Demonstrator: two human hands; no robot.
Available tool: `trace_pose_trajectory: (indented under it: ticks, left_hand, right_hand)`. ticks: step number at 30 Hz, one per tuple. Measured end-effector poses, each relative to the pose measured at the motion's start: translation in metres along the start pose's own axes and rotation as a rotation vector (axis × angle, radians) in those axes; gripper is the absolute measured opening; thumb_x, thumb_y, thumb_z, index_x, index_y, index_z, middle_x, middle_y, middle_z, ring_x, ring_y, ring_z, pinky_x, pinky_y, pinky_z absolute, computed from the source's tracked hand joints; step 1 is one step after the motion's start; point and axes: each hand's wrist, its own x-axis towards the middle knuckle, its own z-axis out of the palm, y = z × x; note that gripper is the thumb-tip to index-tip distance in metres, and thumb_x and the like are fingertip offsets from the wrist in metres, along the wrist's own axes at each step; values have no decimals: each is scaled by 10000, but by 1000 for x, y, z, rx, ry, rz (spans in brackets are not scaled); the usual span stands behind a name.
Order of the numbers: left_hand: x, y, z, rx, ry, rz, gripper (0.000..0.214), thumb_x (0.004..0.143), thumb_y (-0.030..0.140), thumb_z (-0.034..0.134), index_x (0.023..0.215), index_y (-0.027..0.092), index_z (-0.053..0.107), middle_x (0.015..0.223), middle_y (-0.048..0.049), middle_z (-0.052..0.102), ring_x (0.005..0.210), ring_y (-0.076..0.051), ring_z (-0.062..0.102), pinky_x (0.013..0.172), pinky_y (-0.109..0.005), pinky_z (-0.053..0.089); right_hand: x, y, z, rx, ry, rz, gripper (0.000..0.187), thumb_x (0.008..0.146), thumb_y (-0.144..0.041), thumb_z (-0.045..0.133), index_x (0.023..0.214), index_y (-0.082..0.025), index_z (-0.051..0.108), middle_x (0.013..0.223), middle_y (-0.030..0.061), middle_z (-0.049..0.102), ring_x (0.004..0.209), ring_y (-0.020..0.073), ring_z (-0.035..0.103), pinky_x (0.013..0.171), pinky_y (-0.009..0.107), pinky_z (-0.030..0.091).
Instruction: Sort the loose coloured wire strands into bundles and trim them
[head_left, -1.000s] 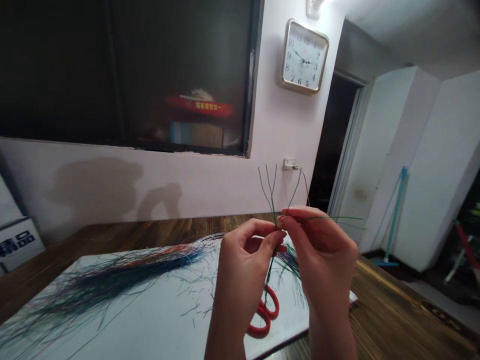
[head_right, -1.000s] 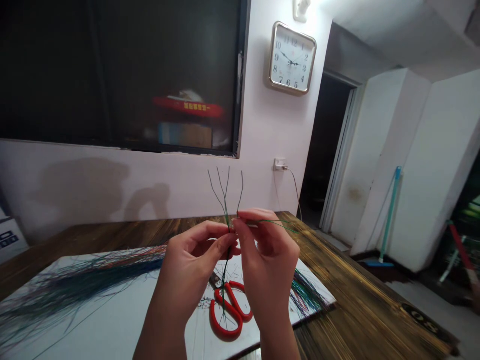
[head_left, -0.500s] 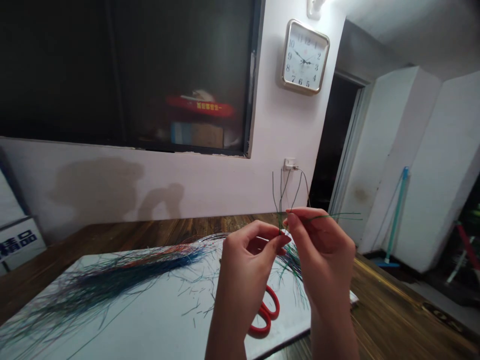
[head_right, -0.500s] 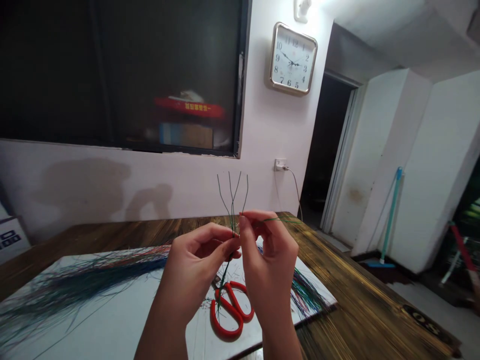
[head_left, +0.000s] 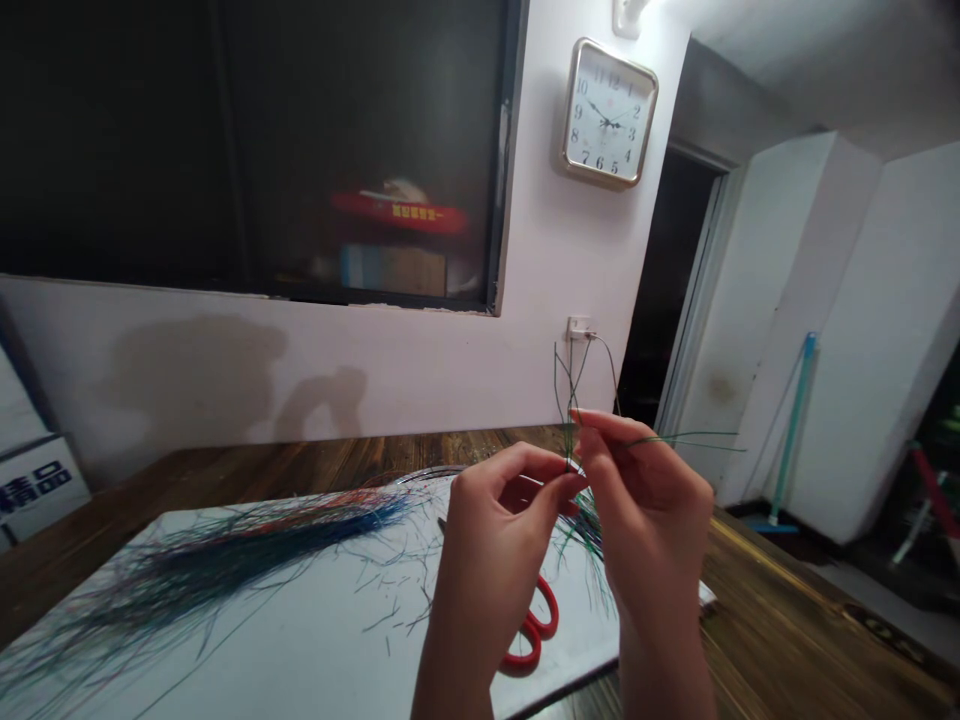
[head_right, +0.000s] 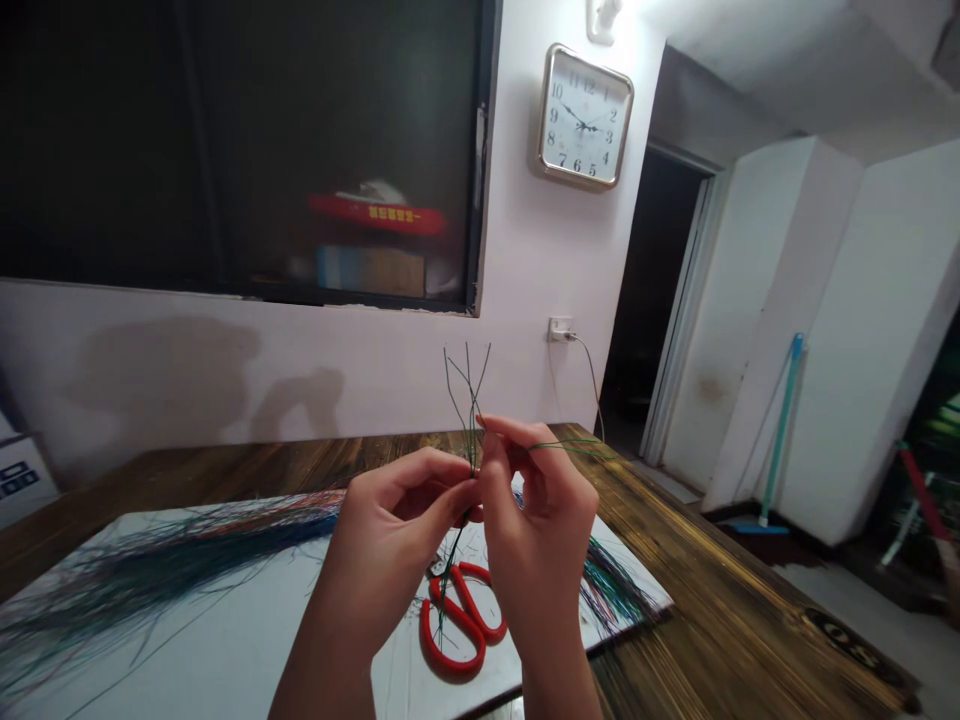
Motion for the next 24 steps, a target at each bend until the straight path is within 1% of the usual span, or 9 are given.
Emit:
trace_pose_trajectory:
  ticks: [9, 12, 15, 18, 20, 22, 24]
  left_hand:
    - [2, -1, 0, -3, -2, 0, 118, 795, 299, 621, 739, 201, 654, 712, -8, 662, 683, -139, 607, 645, -263, 509]
    - [1, 1, 0, -11, 11, -1, 128, 797, 309, 624, 744, 198, 659, 715, -10, 670, 675, -134, 613, 632, -249, 507]
    - [0, 3, -1, -21, 31, -6, 115, 794, 297, 633, 749, 194, 662, 706, -4, 675, 655, -122, 623, 608, -223, 507]
    - [0, 4, -1, -42, 63, 5, 77, 770, 261, 664, 743, 189, 660, 680, 10, 671, 624, -107, 634, 585, -193, 507]
    - [1, 5, -2, -51, 98, 14, 78, 754, 257, 682, 739, 185, 655, 666, 18, 666, 607, -103, 640, 581, -184, 510]
    - [2, 6, -2, -52, 133, 19, 95, 741, 262, 694, 736, 178, 651, 643, 19, 657, 591, -106, 640, 580, -188, 514]
    - [2, 6, -3, -38, 158, 20, 107, 733, 263, 701, 733, 170, 649, 625, 15, 651, 582, -114, 640, 580, -198, 520]
  right_hand:
    - [1, 2, 0, 6, -21, -14, 143, 785, -167, 614, 858, -246, 708, 705, -13, 629, 603, 106, 588, 491, 208, 489]
    - [1, 0, -1, 16, -44, 19, 168, 801, -195, 618, 932, -256, 705, 736, -9, 645, 606, 98, 594, 504, 200, 503]
    - [1, -2, -2, 16, -60, 70, 234, 802, -236, 635, 1030, -258, 682, 753, -9, 652, 600, 97, 598, 503, 198, 511]
    - [1, -1, -2, 49, -69, 89, 249, 812, -263, 625, 1056, -245, 670, 808, 6, 657, 647, 111, 615, 528, 213, 517]
    - [2, 1, 0, 82, -22, 67, 256, 830, -265, 593, 1079, -242, 652, 856, 14, 648, 663, 112, 609, 555, 231, 512]
    - [2, 2, 4, 121, 80, 24, 263, 837, -251, 570, 1094, -245, 623, 896, 16, 626, 660, 110, 592, 567, 246, 492]
    - [2, -1, 5, 155, 205, -22, 219, 832, -220, 560, 1044, -240, 608, 886, 8, 597, 657, 106, 569, 578, 252, 465]
